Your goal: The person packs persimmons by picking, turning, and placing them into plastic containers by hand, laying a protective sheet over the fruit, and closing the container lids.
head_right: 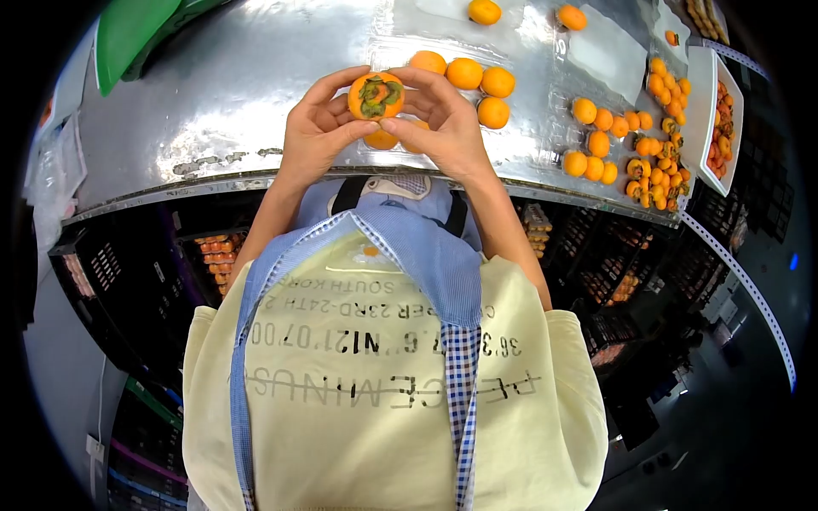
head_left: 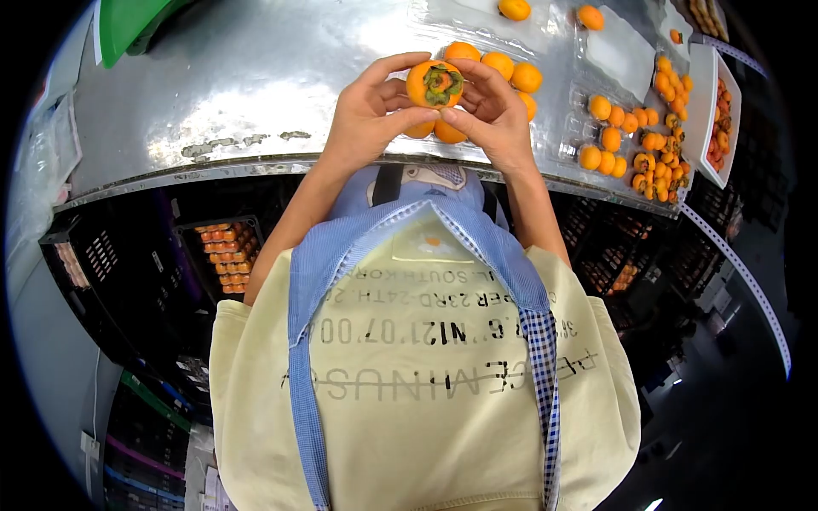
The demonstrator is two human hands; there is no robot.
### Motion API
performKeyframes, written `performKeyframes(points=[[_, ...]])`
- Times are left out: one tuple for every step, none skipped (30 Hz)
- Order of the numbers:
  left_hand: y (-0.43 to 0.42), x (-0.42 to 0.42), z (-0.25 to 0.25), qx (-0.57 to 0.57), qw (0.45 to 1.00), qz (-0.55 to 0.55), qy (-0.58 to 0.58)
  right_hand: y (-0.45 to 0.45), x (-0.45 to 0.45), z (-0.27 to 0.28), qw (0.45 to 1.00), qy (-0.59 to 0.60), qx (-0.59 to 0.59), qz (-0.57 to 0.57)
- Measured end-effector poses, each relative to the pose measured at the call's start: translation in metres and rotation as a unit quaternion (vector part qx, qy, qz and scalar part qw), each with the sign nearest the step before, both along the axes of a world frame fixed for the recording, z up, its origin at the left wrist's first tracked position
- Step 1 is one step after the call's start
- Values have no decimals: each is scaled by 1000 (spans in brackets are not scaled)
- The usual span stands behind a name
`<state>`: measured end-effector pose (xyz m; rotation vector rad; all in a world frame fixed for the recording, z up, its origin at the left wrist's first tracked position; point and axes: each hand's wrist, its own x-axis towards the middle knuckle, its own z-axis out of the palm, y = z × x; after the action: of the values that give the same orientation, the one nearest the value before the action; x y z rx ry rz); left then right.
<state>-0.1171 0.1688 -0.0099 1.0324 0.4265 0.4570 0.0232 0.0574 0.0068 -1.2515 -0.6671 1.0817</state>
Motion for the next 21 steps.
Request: performKeyframes(points=[[-2, 1, 0, 1, 1000, 2, 2, -2, 2, 2, 1000, 4, -2, 2], [-3, 2, 1, 3, 1000, 5, 3, -4, 4, 3, 1000, 7, -3, 4], [-4, 3, 2, 17, 1000, 1, 10, -6, 6, 2, 1000, 10, -3, 6], [-5, 4, 3, 31, 999, -3, 15, -8, 9, 2, 1000, 13, -3, 9], [-6, 5, 4, 44, 999, -6, 21, -11, 10, 1, 1000, 15, -4, 13], [-7, 6, 4, 108, 994, 9, 21, -13, 11, 0, 1000, 14, -3, 9], [-8, 7, 3, 171, 985, 24, 20, -14, 11, -1, 1000, 13, -2, 5], [-9, 8, 3, 234, 971, 39, 19, -16, 11, -1, 1000, 12, -1, 1], [-10, 8, 5, 261, 964, 36, 32, -17, 12, -1, 1000, 1, 7, 7], [-11, 7, 8, 288, 956, 33, 44, -19, 13, 0, 1000, -11, 15, 13], [-12, 6, 10, 315, 947, 31, 57, -20, 13, 1, 999, -23, 23, 19], [-14, 6, 11, 313, 947, 45, 56, -20, 11, 6, 997, -68, 12, 24], [-16, 7, 12, 311, 947, 58, 55, -19, 9, 14, 993, -113, 1, 29], [-18, 7, 11, 309, 947, 71, 54, -18, 7, 18, 987, -158, -10, 32], [-17, 7, 11, 328, 941, 66, 52, -17, 4, 18, 979, -202, -21, 24], [-16, 7, 9, 346, 935, 61, 50, -15, 2, 17, 968, -247, -32, 15], [-15, 8, 9, 364, 928, 55, 48, -13, 1, 16, 956, -291, -44, 5], [-14, 9, 10, 379, 923, 49, 51, -12, -1, 14, 957, -288, -45, -9], [-14, 10, 12, 393, 917, 42, 53, -11, -2, 11, 957, -285, -46, -23], [-14, 11, 14, 407, 911, 37, 55, -11, -3, 9, 958, -282, -47, -36], [-14, 12, 12, 333, 941, 21, 44, -12, -3, 7, 959, -276, -31, -53]])
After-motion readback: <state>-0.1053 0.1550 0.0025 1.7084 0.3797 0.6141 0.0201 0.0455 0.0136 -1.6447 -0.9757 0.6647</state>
